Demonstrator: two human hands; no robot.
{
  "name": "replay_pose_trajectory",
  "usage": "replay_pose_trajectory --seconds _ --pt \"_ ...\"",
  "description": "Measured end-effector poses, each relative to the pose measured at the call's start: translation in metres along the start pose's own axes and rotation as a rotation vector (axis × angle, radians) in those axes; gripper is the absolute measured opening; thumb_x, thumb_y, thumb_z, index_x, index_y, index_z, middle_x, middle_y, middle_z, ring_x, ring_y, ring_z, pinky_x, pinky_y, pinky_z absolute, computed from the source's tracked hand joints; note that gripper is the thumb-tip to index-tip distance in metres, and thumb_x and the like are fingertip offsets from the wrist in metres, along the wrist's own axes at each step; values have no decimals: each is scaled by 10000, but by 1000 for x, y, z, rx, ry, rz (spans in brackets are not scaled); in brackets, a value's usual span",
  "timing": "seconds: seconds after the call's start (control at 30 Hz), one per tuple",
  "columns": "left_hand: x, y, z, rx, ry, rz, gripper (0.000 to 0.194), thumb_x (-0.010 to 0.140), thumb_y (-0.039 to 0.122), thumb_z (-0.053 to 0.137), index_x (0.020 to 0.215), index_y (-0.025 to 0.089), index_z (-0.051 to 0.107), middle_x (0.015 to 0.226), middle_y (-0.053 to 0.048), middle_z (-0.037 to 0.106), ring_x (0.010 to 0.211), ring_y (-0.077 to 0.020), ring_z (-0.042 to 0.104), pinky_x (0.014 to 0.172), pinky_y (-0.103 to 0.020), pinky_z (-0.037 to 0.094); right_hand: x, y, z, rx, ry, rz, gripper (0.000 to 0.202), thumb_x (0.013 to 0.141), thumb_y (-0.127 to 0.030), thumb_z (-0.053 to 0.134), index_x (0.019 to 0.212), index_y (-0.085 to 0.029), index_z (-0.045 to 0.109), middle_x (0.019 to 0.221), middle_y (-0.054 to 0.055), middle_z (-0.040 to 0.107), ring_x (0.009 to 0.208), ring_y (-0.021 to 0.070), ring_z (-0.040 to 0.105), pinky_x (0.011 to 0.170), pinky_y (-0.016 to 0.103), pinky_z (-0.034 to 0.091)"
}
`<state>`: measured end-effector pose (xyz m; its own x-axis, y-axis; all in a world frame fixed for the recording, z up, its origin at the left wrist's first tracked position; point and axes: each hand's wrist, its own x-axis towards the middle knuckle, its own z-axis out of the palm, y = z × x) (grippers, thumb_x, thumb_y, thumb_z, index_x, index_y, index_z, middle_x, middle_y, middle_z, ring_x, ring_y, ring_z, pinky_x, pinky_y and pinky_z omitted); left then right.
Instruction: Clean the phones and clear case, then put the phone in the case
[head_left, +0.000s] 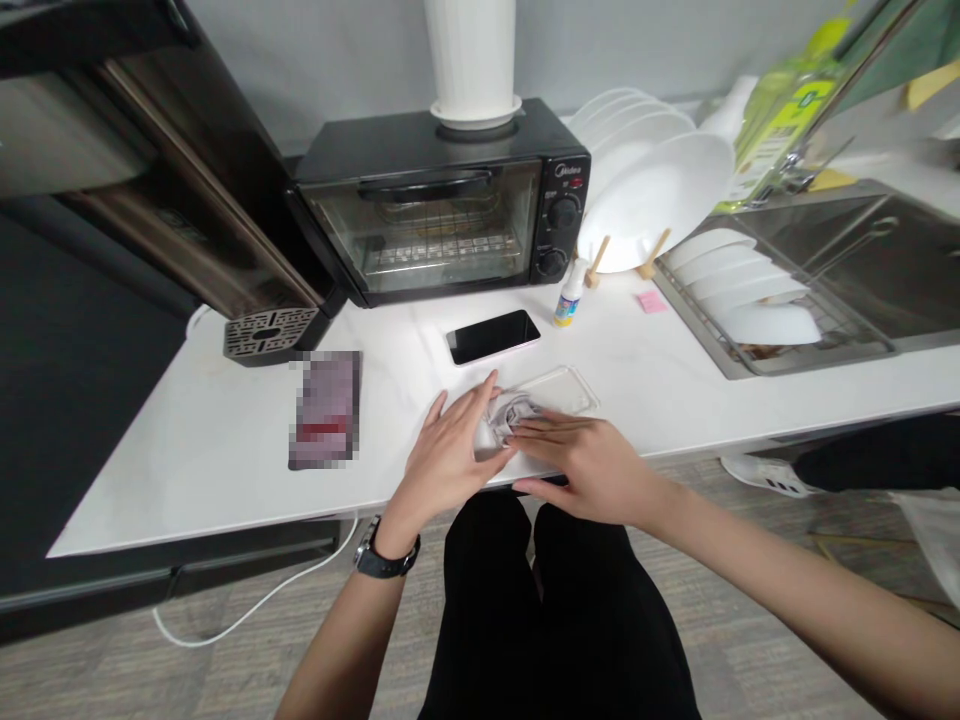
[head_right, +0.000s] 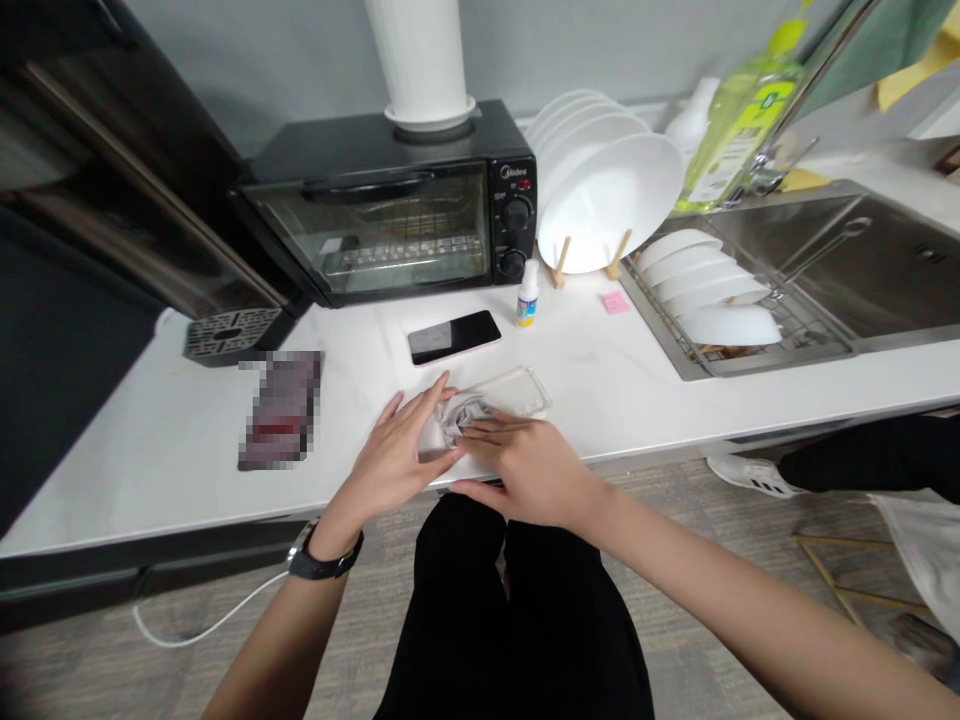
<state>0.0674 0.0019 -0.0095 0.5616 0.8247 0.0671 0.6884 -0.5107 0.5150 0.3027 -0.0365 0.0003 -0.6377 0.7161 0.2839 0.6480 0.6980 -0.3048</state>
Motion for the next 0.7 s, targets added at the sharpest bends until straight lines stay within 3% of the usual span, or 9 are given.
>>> replay_pose_trajectory --seconds 0.17,0.27,0.37,0.5,0.6,0.7 --pt "0 1 -1 -4 -1 3 943 985 404 663 1709 365 60 1656 -37 506 1543 -245 459 1352 -548 117 -24 30 -34 -325 3 164 446 1097 -516 484 1127 -183 780 1104 107 832 1011 278 799 833 365 616" --pt "0 1 -2 -6 -2 1 917 993 372 639 1708 370 67 1663 -27 497 1550 -237 451 1352 -541 132 -15 37 -28 -354 3 207 527 1073 -588 487 1107 -140 762 1082 160 822 991 311 794 792 382 612" --pt "0 0 -2 -2 -4 3 899 999 356 618 1709 371 66 1668 -33 491 1550 -242 451 1348 -549 148 4 23 -2 -237 63 215 591 1052 -623 508 1254 -103 705 1249 217 772 1138 340 762 905 431 622" --pt "1 -1 -1 15 -3 7 953 974 327 647 1713 343 45 1692 -75 450 1545 -252 458 1344 -550 166 16 -5 23 -30 96 67 640 1031 -640 547 1376 -111 653 1387 212 714 1368 310 648 1129 458 543" --pt "2 0 0 16 9 3 964 977 340 651 1713 338 28 1674 -74 475 1533 -251 472 1345 -547 165 3 -8 14 0 64 14 588 1044 -607 550 1359 -128 678 1358 176 740 1313 283 690 1129 433 549" --pt "1 1 -1 10 12 1 940 993 394 644 1710 349 38 1661 -53 497 1528 -254 479 1347 -552 155 -17 9 -6 -130 74 105 472 1078 -510 530 1310 -146 722 1289 151 777 1214 281 747 1068 421 590"
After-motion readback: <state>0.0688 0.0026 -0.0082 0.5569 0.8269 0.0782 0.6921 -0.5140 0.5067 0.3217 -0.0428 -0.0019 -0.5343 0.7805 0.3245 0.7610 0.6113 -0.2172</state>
